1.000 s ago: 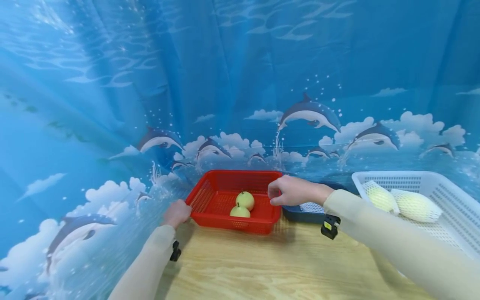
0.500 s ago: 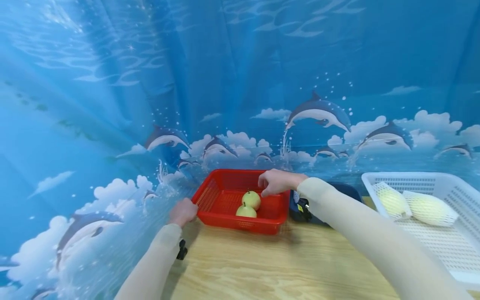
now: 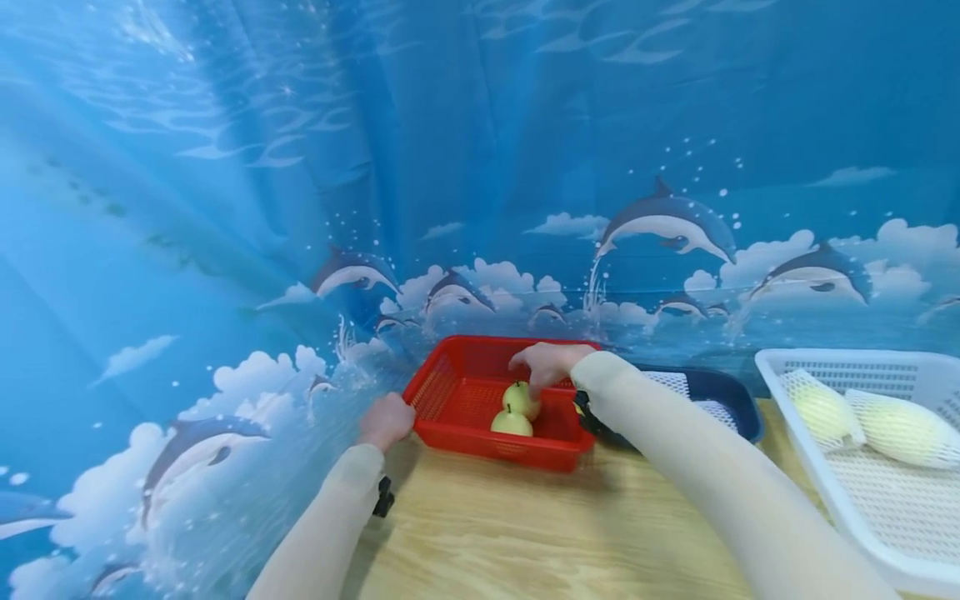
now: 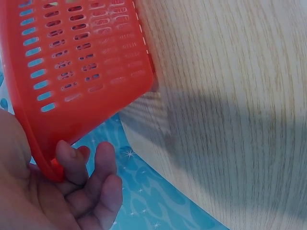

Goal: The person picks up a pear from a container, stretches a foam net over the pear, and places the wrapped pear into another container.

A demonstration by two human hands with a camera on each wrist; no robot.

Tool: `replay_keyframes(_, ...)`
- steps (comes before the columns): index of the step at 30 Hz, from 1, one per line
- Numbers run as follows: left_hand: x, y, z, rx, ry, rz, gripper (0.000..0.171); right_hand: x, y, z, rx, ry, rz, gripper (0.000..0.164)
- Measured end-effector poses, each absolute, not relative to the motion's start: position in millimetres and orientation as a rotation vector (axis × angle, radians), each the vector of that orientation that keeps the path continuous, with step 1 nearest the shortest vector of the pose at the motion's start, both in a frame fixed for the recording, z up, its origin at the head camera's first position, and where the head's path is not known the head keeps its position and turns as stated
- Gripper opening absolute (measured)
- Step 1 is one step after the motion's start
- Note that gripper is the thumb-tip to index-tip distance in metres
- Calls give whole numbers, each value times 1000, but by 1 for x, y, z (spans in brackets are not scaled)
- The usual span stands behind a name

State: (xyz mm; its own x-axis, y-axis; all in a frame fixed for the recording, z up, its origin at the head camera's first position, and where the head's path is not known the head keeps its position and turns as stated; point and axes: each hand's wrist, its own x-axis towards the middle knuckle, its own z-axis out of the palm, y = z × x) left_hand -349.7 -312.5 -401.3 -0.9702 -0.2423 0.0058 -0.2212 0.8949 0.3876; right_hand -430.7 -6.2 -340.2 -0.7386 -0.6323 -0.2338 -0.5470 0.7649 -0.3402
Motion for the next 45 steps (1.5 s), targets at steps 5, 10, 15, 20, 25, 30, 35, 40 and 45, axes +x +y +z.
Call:
replay_keyframes(5, -351, -311, -401, 355, -2996, -611, 25, -433, -22, -343, -918, 2614, -232, 69)
replay_keyframes(10, -353, -311, -403, 366, -2992, -619, 27, -433, -32, -346, -939, 2588, -76, 66)
replay_keyframes(15, -354, -313, -405, 384, -2996, -639, 29, -437, -40, -348, -941, 2587, 50, 59)
replay_keyframes(20, -354, -312, -405, 385, -2977, -686, 29, -436, -39, -346, -957, 2592, 79, 51)
replay_keyframes(25, -354, -312, -403, 388, -2972, -677, 29, -431, -34, -343, -931, 2602, 129, 33)
replay_keyframes(30, -353, -312, -405, 379, -2983, -658, 28, -420, -25, -343, -795, 2609, 63, 28)
replay_keyframes(35, -353, -313, -407, 380, -2981, -659, 29, -414, -20, -345, -651, 2631, -35, 36)
replay_keyframes(40, -352, -313, -406, 375, -2990, -669, 31, -416, -18, -348, -634, 2618, -34, 40)
replay_keyframes(45, -352, -313, -404, 380, -2994, -688, 31, -420, -17, -351, -630, 2605, -50, 41)
